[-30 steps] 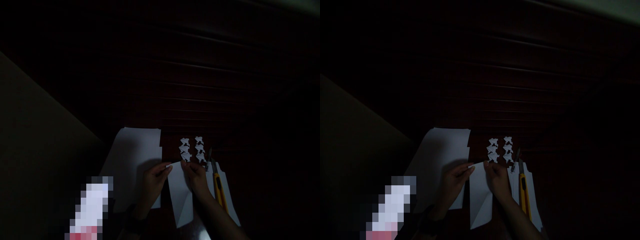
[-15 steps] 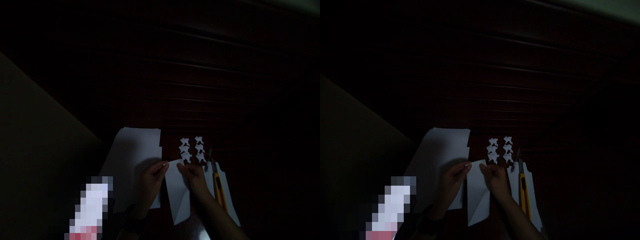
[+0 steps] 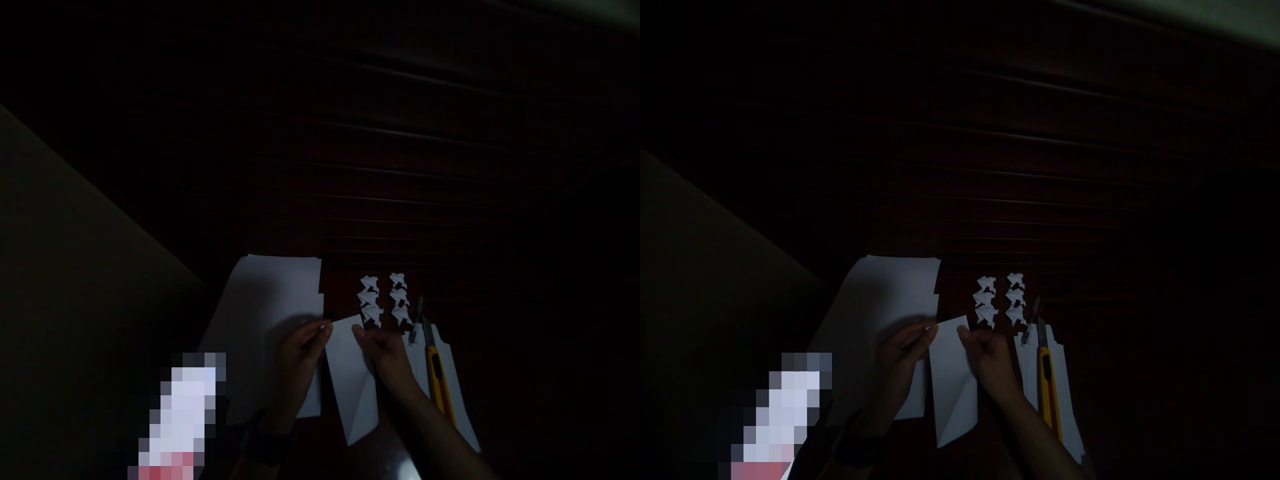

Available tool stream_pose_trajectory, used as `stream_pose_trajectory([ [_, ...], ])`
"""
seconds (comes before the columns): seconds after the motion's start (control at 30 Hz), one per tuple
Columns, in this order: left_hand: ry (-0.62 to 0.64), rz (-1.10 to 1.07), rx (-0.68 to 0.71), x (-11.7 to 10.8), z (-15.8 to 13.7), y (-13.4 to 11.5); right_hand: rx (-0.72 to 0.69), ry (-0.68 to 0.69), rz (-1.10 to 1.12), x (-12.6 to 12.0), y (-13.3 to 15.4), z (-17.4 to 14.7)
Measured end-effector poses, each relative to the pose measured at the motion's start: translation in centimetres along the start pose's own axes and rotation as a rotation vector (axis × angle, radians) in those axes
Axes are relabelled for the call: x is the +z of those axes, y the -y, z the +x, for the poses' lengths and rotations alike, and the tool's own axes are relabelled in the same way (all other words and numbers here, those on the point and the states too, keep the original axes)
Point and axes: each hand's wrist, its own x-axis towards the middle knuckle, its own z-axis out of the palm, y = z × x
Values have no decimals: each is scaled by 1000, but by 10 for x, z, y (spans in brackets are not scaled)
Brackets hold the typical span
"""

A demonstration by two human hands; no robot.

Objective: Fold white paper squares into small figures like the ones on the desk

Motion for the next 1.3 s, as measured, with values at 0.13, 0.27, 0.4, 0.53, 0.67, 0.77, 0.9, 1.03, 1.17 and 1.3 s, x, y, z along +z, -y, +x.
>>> stream_pose_trajectory([
  [0.13,-1,36,19,1,0,1,3,-9,-36,-1,-3,0],
  [0.27,-52,71,56,2,1,1,16,-2,5,-1,-5,1],
  [0.4,-119,136,79,0,3,-1,-11,18,6,-1,-2,1],
  [0.53,-154,157,91,-2,4,-2,-42,-1,-38,0,-1,1],
  [0.67,-166,178,102,-2,4,-2,-54,16,-46,0,-3,1],
  [0.77,-186,179,103,-3,5,-1,-47,57,-68,0,-5,1],
  [0.9,-188,209,107,-6,6,-2,-47,45,-69,-1,-4,1],
  [1.03,-201,242,109,-10,9,-2,-45,107,-68,-2,-4,1],
  [1.17,-164,135,49,-10,8,-2,-32,70,-112,-3,-6,1],
  [1.3,-83,-66,-33,-6,5,-8,-30,30,-145,-4,-7,2],
])
